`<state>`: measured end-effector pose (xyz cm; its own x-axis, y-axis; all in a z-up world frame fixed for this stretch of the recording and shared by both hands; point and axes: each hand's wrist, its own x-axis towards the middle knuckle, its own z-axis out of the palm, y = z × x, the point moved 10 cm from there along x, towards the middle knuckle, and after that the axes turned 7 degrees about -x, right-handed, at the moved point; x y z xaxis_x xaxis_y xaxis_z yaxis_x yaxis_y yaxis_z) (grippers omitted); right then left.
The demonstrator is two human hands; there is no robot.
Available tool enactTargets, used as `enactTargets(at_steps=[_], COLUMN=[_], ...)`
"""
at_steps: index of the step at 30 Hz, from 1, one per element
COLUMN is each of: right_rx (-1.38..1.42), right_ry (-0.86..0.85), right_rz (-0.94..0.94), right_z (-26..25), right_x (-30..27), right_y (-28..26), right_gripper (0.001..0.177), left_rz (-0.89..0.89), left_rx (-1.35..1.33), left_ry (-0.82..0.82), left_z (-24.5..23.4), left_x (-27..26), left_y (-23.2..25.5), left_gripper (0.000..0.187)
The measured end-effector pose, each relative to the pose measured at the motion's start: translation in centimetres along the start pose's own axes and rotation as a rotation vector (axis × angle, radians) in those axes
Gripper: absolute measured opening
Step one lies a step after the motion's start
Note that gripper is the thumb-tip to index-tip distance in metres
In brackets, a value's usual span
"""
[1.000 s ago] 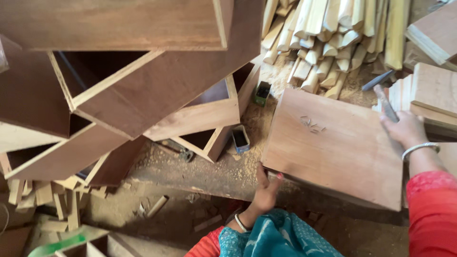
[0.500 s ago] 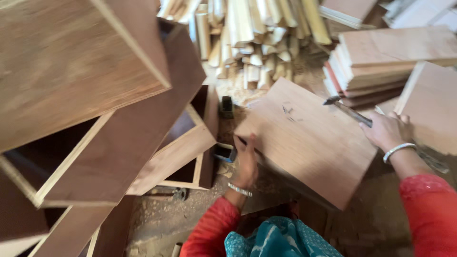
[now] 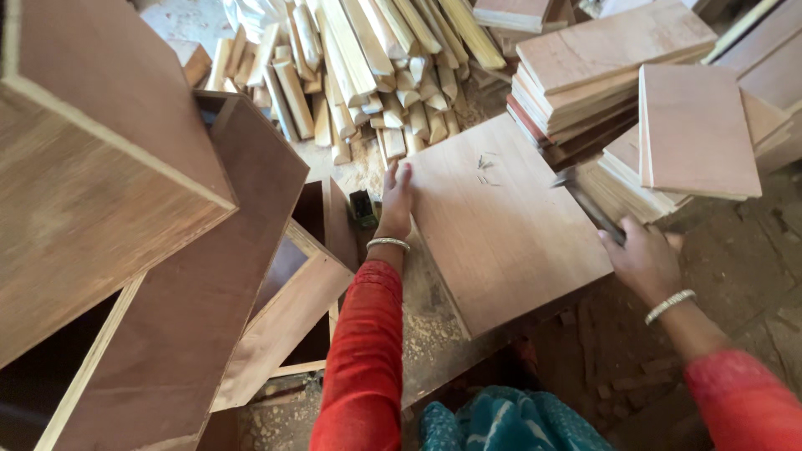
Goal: The person hammers several nails into a rectangular wooden board using a hammer. They hold the board steady with one hand while striking the nails with the other. The board is then lifted and moved aside.
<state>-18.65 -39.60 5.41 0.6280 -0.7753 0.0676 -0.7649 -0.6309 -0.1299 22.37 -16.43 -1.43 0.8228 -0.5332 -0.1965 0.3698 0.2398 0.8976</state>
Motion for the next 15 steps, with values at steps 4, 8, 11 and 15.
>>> enactTargets(at_steps=[4,8,11,15], right_rx=[0.355,0.623,0.719,0.721], right_ry=[0.096,0.258,0.375,0.347], right_rz=[0.142,0.25,0.192,0.249], right_z=[0.2,0.1,-0.9,-1.1], right_x=[-4.9,-10.5,-13.5,-16.1], right_y=[1.3,0.9,-0.6,-0.7], right_gripper=[0.04,0.037,0.035,0.034], left_rz=[0.678,0.707,0.637,0.71], left_rx=[0.992,1.213,1.391,1.58], left_ry=[-0.063,-0.326,-0.415,-0.452], left_z=[7.7,14.5,17.3,18.9], left_x=[-4.6,-6.0,-4.2,-3.0], left_y=[4.1,2.1,0.5,-2.3], left_gripper=[0.051,0.029,0.017,0.013])
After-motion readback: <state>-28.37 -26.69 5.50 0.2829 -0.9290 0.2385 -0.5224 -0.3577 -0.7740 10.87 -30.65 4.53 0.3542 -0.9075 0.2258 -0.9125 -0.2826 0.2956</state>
